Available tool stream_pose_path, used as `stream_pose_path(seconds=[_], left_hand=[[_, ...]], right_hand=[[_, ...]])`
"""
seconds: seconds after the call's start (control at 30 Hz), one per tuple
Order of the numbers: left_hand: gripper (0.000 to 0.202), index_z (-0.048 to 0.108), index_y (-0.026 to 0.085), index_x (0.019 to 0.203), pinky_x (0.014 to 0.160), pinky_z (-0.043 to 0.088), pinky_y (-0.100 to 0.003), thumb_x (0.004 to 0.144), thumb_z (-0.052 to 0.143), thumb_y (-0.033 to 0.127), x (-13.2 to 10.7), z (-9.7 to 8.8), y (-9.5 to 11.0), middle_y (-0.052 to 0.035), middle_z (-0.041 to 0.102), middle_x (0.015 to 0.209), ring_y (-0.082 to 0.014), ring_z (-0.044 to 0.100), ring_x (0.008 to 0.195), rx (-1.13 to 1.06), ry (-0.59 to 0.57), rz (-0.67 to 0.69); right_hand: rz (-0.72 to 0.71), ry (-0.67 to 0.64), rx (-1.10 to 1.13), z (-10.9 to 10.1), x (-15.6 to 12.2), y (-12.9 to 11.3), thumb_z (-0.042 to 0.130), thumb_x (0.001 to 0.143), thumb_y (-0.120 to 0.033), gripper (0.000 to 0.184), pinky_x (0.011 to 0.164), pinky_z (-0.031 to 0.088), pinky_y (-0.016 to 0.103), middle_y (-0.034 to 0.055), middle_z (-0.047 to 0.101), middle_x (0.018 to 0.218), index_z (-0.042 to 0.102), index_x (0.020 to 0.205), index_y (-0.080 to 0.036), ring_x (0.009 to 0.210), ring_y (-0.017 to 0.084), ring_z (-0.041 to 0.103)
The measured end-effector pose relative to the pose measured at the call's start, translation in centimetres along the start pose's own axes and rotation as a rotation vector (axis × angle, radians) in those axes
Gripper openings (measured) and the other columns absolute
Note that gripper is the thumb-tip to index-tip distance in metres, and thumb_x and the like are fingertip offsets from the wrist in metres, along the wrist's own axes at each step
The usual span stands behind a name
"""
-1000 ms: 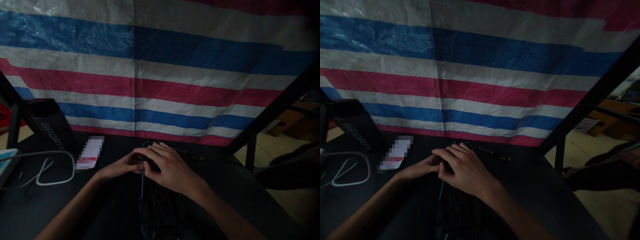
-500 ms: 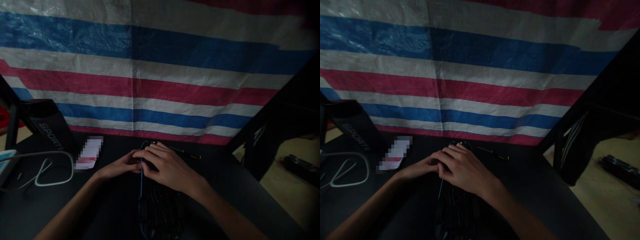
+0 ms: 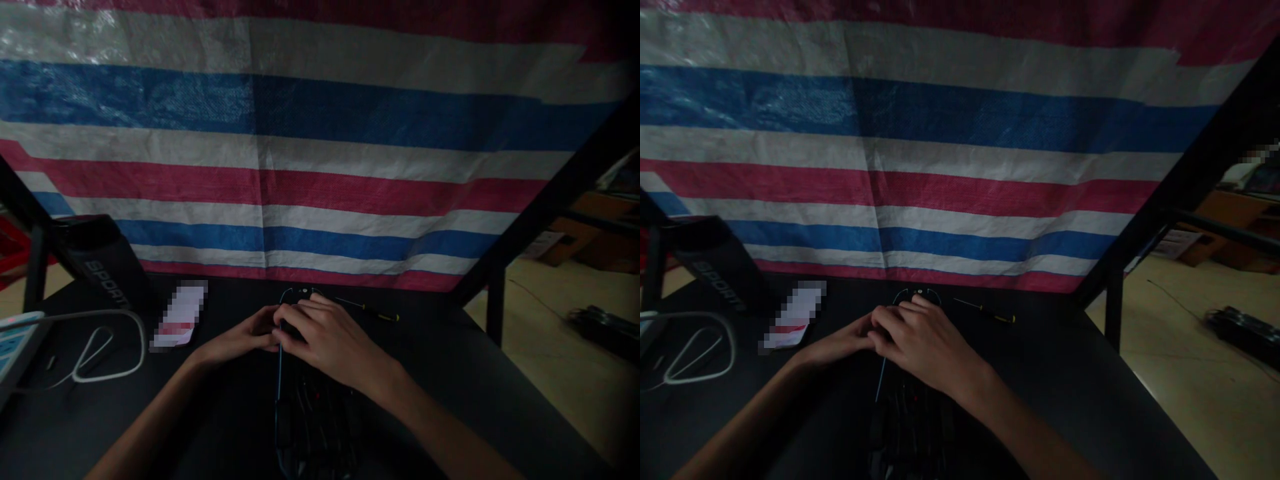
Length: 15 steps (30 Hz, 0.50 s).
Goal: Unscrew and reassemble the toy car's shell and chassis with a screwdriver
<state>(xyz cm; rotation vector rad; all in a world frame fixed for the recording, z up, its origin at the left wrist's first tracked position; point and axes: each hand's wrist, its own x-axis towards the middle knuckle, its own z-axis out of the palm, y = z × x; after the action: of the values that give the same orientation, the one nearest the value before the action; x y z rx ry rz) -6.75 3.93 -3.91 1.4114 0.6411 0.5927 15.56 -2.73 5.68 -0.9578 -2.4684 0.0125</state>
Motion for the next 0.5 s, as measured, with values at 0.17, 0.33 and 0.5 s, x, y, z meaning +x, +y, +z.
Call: stream_pose_path(seconds=[0.17, 0.33, 0.5], left_hand=[[0.06, 0.051, 0.024, 0.141, 0.109, 0.043, -0.047, 0.087, 0.077, 0.033, 0.06, -0.15, -0.11, -0.0102, 0.057, 0.139, -0.0337, 0.049, 0.134, 0.004, -0.01, 0.006], [0.057, 0.055, 0.023, 0.137, 0.112, 0.039, -0.049, 0.086, 0.078, 0.031, 0.06, -0.05, 0.34, -0.0085, 0.059, 0.138, -0.0341, 0.048, 0.135, 0.044, -0.001, 0.001], [0.049, 0.061, 0.022, 0.128, 0.114, 0.038, -0.048, 0.085, 0.079, 0.037, 0.09, 0.16, 0.76, -0.0085, 0.061, 0.136, -0.0347, 0.05, 0.133, 0.107, 0.026, 0.006]], right_hand=[[-0.008, -0.012, 0.031, -0.15, 0.0, -0.33, 0.056, 0.098, -0.019, 0.016, 0.095, 0.046, 0.035, 0.0052, 0.07, 0.107, 0.059, 0.113, -0.018, 0.099, 0.02, 0.063], [0.036, 0.015, 0.065, 0.23, 0.13, -0.32, 0.052, 0.103, -0.025, 0.011, 0.092, 0.045, 0.034, 0.0012, 0.072, 0.102, 0.061, 0.108, -0.021, 0.09, 0.017, 0.066], [-0.004, 0.045, 0.107, 0.54, 0.11, -0.14, 0.06, 0.093, -0.015, 0.019, 0.095, 0.042, 0.034, 0.0035, 0.071, 0.108, 0.061, 0.112, -0.019, 0.099, 0.019, 0.064]])
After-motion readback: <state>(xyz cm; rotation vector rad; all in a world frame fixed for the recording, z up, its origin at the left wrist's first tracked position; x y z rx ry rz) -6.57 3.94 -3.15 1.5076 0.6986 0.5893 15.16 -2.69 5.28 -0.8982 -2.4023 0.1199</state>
